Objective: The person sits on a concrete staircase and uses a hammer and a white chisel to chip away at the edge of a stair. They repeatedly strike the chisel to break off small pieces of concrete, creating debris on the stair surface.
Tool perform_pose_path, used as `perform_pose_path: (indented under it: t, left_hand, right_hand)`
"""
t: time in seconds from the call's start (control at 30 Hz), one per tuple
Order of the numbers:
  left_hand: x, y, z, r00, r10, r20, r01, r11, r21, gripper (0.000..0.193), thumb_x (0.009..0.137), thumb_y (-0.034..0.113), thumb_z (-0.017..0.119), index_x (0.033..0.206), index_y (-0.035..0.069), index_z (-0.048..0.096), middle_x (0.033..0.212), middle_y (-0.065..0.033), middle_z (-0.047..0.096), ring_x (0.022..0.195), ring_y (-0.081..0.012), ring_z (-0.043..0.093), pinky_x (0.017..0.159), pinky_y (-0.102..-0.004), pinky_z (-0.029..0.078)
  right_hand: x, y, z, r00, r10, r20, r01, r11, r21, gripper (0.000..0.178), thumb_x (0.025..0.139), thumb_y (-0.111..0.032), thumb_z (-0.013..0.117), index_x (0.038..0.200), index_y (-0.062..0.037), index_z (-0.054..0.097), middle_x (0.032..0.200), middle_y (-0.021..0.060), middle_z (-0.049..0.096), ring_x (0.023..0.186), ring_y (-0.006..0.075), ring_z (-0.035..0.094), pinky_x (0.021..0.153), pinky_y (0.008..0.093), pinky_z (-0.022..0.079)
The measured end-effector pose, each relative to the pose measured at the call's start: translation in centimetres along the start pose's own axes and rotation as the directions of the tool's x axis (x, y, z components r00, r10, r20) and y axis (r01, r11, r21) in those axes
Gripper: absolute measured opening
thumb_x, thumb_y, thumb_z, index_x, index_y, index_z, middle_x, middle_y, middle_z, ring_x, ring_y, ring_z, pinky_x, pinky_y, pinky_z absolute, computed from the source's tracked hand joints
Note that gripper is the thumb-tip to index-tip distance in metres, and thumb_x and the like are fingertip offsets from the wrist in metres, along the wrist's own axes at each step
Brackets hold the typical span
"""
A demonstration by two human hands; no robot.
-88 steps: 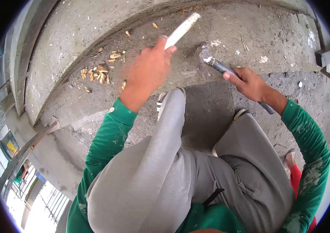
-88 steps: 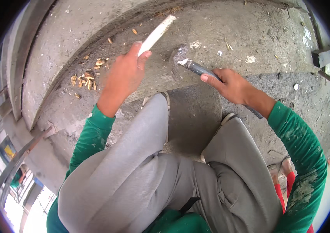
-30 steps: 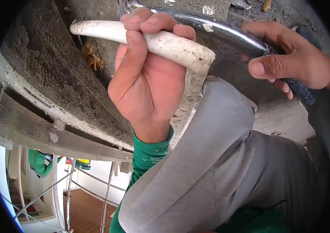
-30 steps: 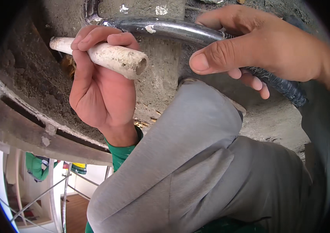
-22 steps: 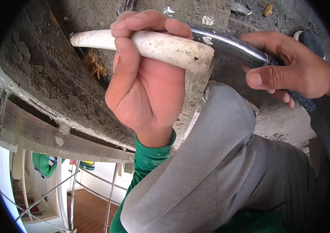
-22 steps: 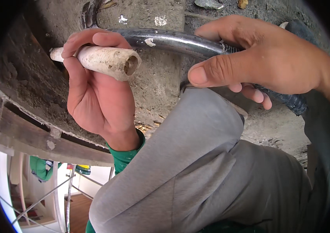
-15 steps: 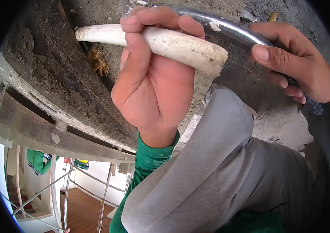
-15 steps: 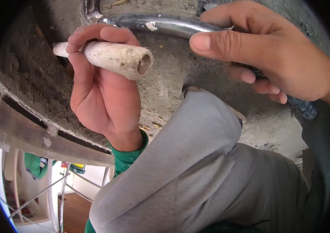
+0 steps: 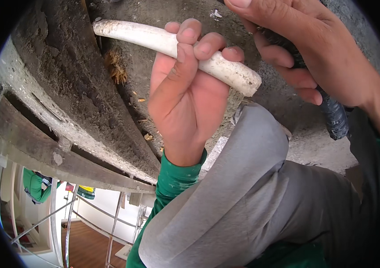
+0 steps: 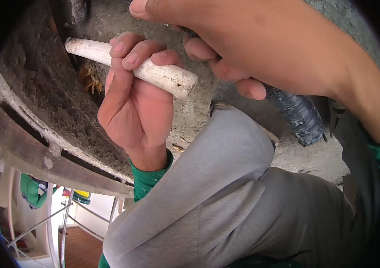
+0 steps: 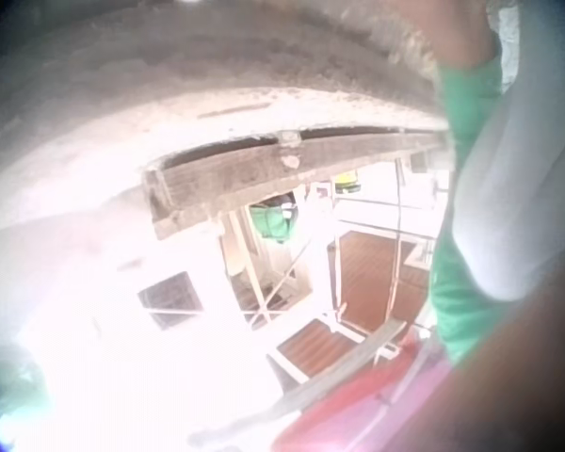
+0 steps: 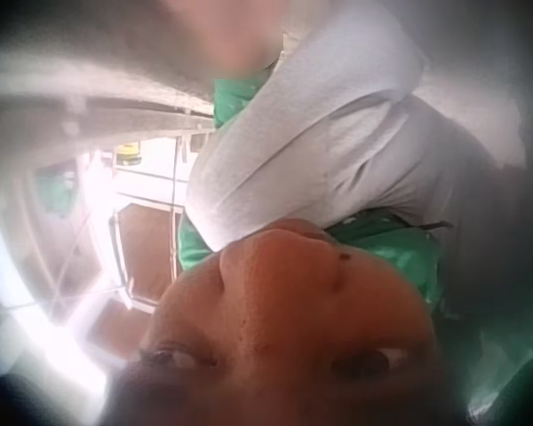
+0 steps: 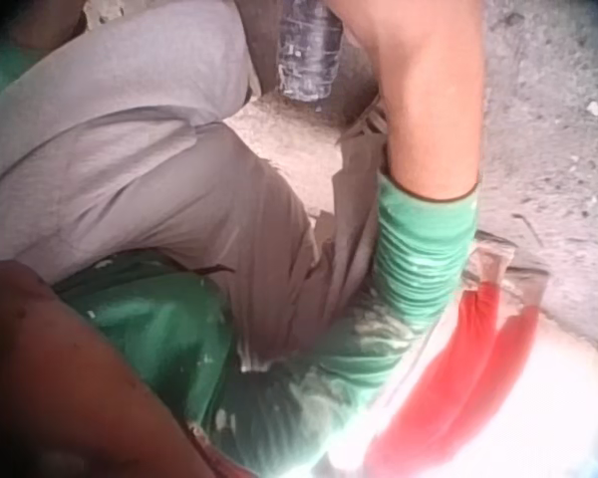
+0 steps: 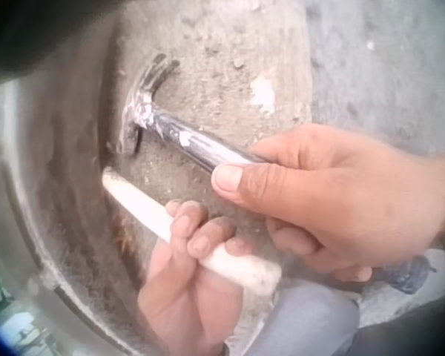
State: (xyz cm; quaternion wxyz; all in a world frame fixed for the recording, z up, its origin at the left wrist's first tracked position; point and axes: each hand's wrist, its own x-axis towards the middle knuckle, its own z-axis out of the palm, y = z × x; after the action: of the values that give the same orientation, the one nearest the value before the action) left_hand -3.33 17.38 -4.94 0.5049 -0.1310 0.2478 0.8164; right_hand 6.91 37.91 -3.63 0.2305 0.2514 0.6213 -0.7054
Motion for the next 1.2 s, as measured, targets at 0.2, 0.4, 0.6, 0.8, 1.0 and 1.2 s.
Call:
perform_pose_path:
  t: [0.2,0.4,0.6,0.8,1.0,1.2]
  left_hand:
    - [0.0,0.2,0.1,0.999,0.023,-0.024,-0.023,1.000,-0.004,0.016,0.110,0.004,0.045,0.125,0.003,0.047,0.118,-0.0034,0.050,0.112,-0.0172,0.051,0.109,-0.0431,0.038]
    - [0.3,0.2,1.2,0.990,0.077,-0.120,-0.073,0.997,0.033,0.023,0.112,0.006,0.041,0.131,-0.001,0.052,0.121,-0.0057,0.052,0.120,-0.0196,0.051,0.122,-0.0458,0.033]
    - [1.1,0.1,2.0,0.990,0.083,-0.118,-0.083,0.997,0.005,0.024,0.114,0.009,0.038,0.133,-0.001,0.050,0.122,-0.0075,0.051,0.123,-0.0222,0.049,0.124,-0.0463,0.030]
    - [1.2,0.1,0.7,0.998,0.060,0.035,-0.058,0.997,-0.048,0.023,0.114,0.009,0.038,0.134,0.001,0.046,0.124,-0.0065,0.049,0.126,-0.0212,0.046,0.123,-0.0455,0.028]
    - [1.3,0.0,1.1,0.998,0.060,0.025,-0.059,0.998,-0.036,0.027,0.114,0.012,0.039,0.138,0.001,0.045,0.125,-0.0050,0.049,0.128,-0.0214,0.046,0.123,-0.0454,0.029]
    - [1.3,-0.3,1.5,0.989,0.074,-0.130,-0.067,0.996,0.061,0.025,0.114,0.015,0.042,0.135,0.002,0.047,0.122,-0.0032,0.050,0.123,-0.0187,0.048,0.118,-0.0434,0.034]
  right_hand:
    - [0.1,0.5,1.3,0.991,-0.135,-0.013,0.133,0.985,-0.105,0.044,0.106,-0.045,0.057,0.111,-0.0020,0.064,0.064,0.0015,0.052,0.045,0.0107,0.050,0.042,0.0271,0.040]
    - [0.8,0.8,1.7,0.975,-0.220,0.029,0.222,0.960,-0.173,0.044,0.106,-0.044,0.057,0.109,-0.0016,0.065,0.065,0.0029,0.054,0.047,0.0128,0.052,0.044,0.0291,0.042]
    - [1.6,-0.6,0.7,0.968,-0.230,0.097,0.245,0.948,-0.204,0.043,0.106,-0.043,0.056,0.106,-0.0013,0.065,0.067,0.0043,0.056,0.050,0.0148,0.054,0.046,0.0311,0.043]
    - [2.6,-1.8,-1.1,0.969,-0.214,0.120,0.233,0.956,-0.178,0.042,0.106,-0.042,0.056,0.104,-0.0010,0.066,0.068,0.0056,0.058,0.052,0.0168,0.056,0.048,0.0332,0.045]
    - [2.2,-2.1,-1.0,0.975,-0.206,0.080,0.217,0.958,-0.186,0.042,0.106,-0.041,0.055,0.102,-0.0007,0.066,0.069,0.0070,0.060,0.054,0.0189,0.058,0.050,0.0352,0.047]
    - [2.1,-1.3,0.0,0.963,-0.269,-0.006,0.260,0.937,-0.232,0.042,0.106,-0.040,0.055,0.099,-0.0004,0.067,0.071,0.0084,0.063,0.056,0.0209,0.060,0.052,0.0373,0.048]
